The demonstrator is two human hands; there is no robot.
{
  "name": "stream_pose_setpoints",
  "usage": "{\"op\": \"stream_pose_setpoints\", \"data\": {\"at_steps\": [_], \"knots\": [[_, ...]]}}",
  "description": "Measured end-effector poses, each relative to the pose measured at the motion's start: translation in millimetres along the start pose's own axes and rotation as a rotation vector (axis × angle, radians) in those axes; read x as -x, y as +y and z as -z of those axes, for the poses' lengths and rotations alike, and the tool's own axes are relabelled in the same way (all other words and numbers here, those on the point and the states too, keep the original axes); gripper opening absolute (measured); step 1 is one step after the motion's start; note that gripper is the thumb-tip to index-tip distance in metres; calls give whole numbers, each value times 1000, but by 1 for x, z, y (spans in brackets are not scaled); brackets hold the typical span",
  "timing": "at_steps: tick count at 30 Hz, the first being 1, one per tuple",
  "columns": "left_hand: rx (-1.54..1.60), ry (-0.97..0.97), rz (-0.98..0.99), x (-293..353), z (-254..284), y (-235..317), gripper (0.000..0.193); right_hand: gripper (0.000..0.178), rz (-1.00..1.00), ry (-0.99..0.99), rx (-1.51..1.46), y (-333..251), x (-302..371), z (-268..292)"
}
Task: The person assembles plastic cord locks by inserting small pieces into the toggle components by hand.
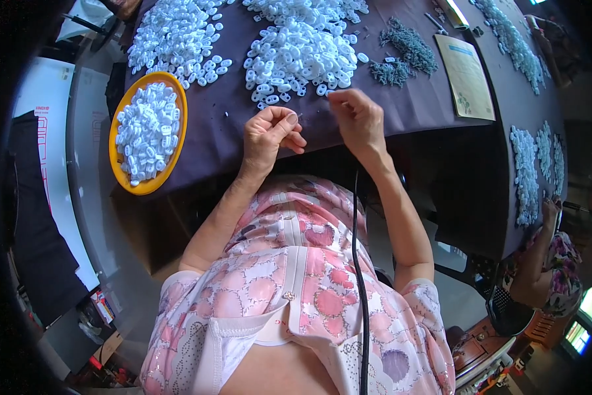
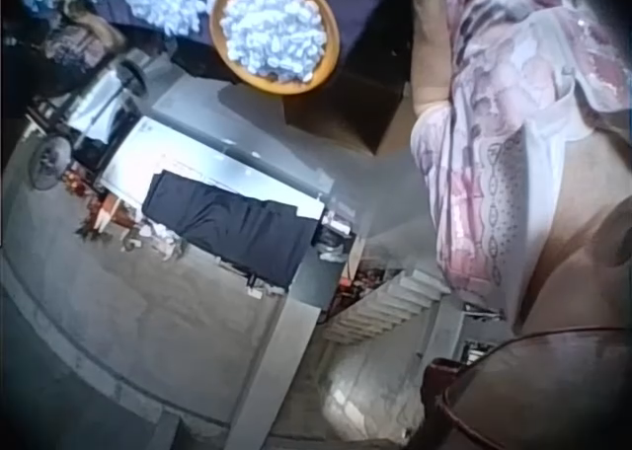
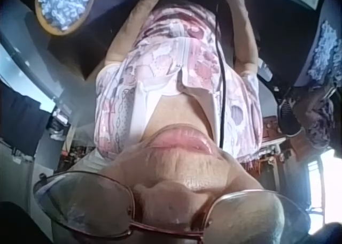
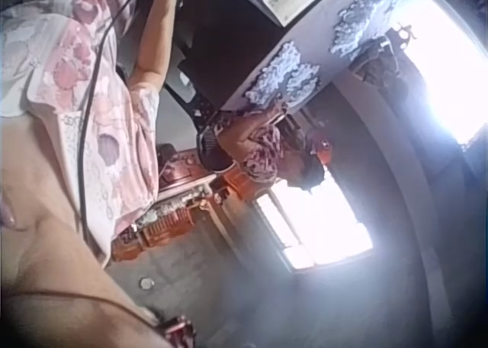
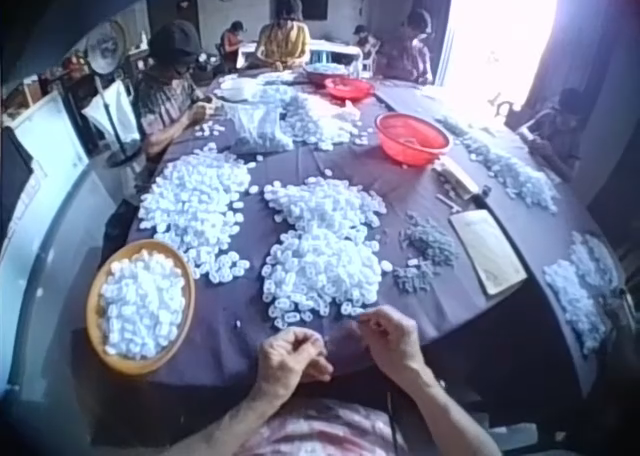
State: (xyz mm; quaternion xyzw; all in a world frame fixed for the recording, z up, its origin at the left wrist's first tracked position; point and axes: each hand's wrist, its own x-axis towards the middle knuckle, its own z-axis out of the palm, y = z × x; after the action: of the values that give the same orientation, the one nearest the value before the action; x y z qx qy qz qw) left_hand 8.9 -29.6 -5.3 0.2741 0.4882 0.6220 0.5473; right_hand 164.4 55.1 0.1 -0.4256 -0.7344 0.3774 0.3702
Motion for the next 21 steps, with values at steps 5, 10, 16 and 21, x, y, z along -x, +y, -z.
{"op": "stream_pose_setpoints", "data": {"at_steps": [5,10,16,21], "knots": [[4,-16,9,0,0,1,13,8,134,22,236,5,-15,5],[22,-39,22,-1,1,0,11,13,122,-56,514,5,-20,-4],[6,-42,28,-1,0,1,13,14,138,-124,491,-2,-21,1],[-43,-49,23,-1,1,2,12,12,167,-68,294,1,-12,0]]}}
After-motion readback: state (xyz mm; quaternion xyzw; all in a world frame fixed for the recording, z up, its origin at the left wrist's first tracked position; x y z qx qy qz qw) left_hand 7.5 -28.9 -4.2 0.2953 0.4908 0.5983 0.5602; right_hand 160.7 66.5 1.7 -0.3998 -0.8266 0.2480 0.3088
